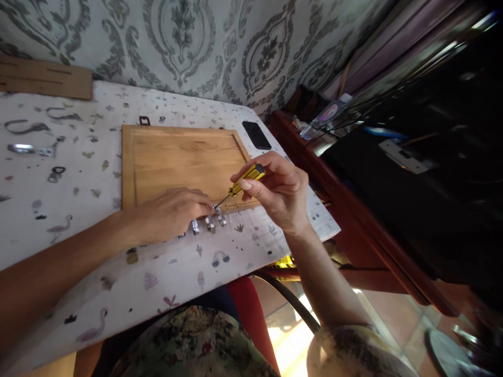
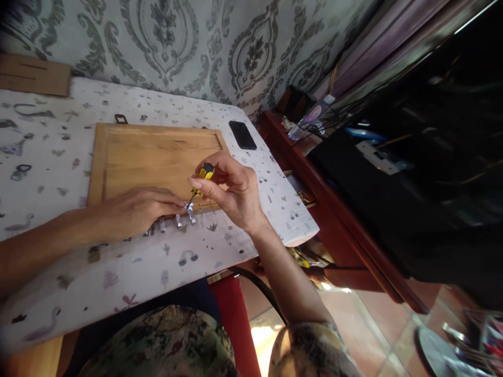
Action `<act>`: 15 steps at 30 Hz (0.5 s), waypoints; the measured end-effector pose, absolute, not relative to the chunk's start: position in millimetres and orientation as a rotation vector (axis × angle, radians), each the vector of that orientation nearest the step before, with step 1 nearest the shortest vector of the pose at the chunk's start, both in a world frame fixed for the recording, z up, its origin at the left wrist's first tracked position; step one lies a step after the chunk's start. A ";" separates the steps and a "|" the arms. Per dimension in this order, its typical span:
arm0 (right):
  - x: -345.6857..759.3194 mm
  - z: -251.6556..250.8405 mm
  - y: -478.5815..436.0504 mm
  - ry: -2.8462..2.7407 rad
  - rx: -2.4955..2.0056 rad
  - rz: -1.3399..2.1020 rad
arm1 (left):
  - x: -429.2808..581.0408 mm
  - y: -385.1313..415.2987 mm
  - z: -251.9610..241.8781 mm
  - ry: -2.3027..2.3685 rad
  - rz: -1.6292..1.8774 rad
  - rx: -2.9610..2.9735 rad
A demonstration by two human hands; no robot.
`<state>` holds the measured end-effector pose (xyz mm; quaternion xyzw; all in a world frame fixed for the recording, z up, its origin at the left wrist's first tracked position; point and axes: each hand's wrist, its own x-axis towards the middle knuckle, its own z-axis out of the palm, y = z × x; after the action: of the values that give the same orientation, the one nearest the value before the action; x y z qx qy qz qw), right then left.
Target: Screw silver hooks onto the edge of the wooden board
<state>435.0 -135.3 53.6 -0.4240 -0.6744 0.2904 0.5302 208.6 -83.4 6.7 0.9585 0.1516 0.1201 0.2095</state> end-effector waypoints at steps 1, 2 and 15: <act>435.6 53.9 -134.4 -1.609 -1.026 0.707 | 208.5 -82.8 5.8 0.419 0.330 2.668; 437.0 54.4 -133.8 -1.612 -1.037 0.730 | 208.5 -82.1 5.0 0.417 0.325 2.670; 439.4 49.3 -134.2 -1.680 -1.019 0.637 | 208.8 -82.6 4.1 0.409 0.374 2.656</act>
<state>439.4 -134.2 49.3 -0.4236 -0.6984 0.2650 0.5124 208.8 -82.6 4.1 0.9565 0.1472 0.1348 0.2128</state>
